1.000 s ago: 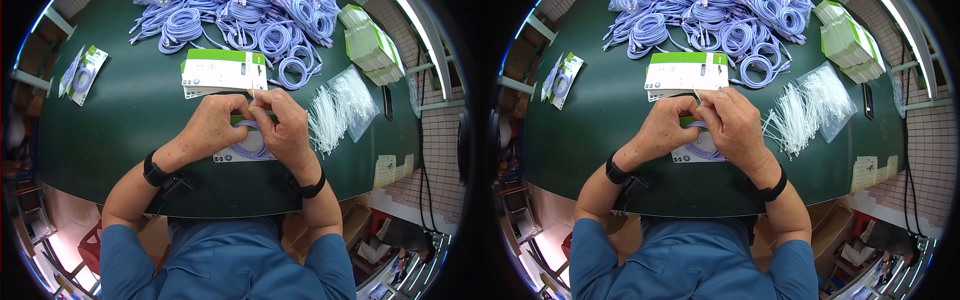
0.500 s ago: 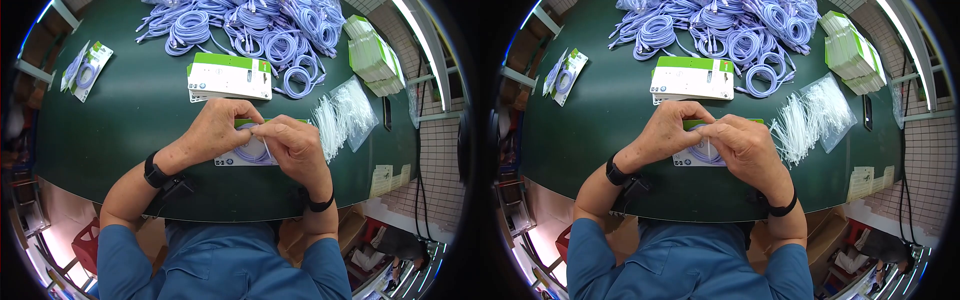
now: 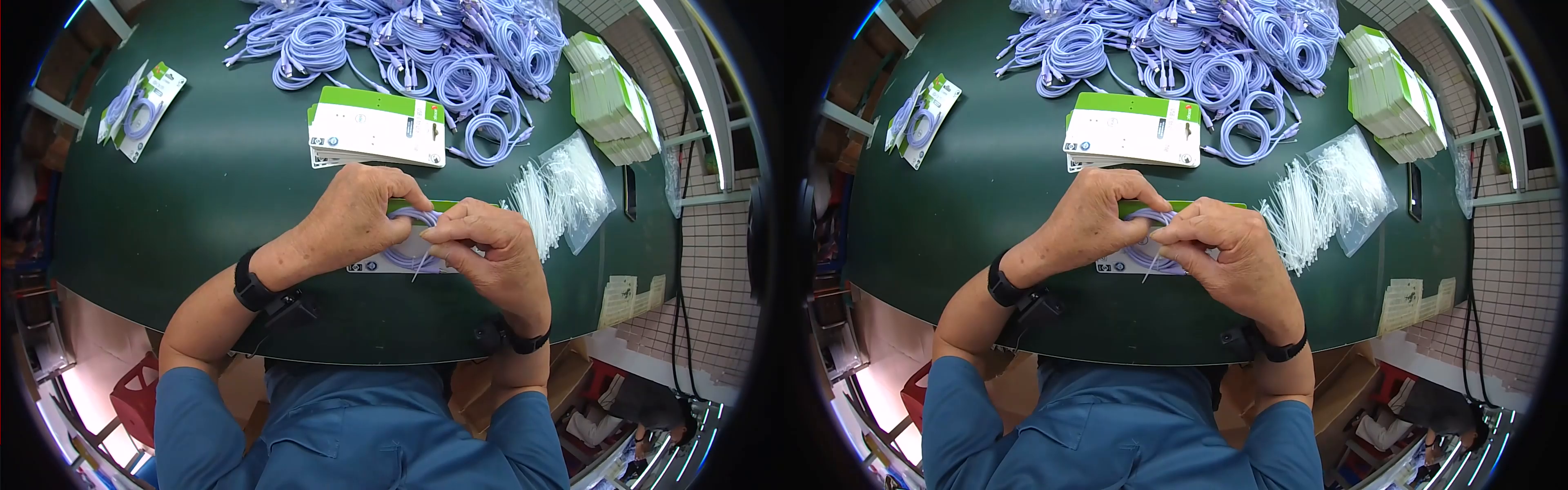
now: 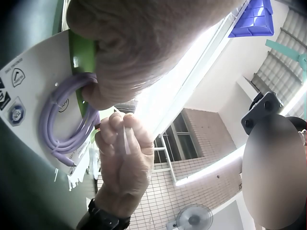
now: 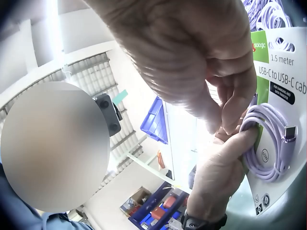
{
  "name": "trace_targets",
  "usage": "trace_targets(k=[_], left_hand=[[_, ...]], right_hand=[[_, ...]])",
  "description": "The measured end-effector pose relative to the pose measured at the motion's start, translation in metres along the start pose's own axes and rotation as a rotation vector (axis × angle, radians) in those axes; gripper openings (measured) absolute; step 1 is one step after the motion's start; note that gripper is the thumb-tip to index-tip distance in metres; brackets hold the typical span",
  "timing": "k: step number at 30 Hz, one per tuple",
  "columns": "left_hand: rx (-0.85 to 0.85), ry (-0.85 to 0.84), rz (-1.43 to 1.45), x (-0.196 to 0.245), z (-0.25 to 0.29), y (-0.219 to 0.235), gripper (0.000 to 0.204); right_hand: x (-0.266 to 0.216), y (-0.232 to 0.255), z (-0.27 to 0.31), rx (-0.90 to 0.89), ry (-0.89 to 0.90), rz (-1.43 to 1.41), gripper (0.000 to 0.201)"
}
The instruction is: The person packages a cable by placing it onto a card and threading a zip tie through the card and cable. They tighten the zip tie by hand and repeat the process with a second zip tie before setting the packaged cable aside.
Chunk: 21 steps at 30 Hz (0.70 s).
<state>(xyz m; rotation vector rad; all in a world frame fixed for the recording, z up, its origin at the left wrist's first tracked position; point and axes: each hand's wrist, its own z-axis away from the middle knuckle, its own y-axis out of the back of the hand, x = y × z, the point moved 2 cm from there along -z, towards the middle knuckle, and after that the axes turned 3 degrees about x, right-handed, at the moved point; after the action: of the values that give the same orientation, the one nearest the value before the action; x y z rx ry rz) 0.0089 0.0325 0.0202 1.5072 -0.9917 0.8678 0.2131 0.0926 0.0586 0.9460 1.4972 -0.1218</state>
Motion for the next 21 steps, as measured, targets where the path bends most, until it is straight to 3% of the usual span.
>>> trace_targets(k=[3, 12, 15, 20, 21], left_hand=[[0.000, 0.002, -0.003, 0.000, 0.000, 0.000, 0.026], [0.036, -0.013, -0.006, -0.002, -0.001, 0.004, 0.028], [0.052, -0.026, -0.009, -0.002, -0.002, 0.005, 0.029], [0.056, -0.034, -0.022, -0.003, -0.002, 0.006, 0.029], [0.056, -0.032, -0.027, -0.003, -0.002, 0.006, 0.029]], right_hand=[[0.002, -0.004, 0.002, 0.069, -0.062, -0.060, 0.021], [0.006, -0.012, 0.003, 0.113, -0.015, 0.020, 0.015], [0.005, -0.015, 0.007, 0.191, -0.212, -0.052, 0.020], [0.008, -0.018, 0.007, 0.203, -0.142, 0.003, 0.025], [0.009, -0.019, 0.007, 0.236, -0.051, 0.026, 0.026]])
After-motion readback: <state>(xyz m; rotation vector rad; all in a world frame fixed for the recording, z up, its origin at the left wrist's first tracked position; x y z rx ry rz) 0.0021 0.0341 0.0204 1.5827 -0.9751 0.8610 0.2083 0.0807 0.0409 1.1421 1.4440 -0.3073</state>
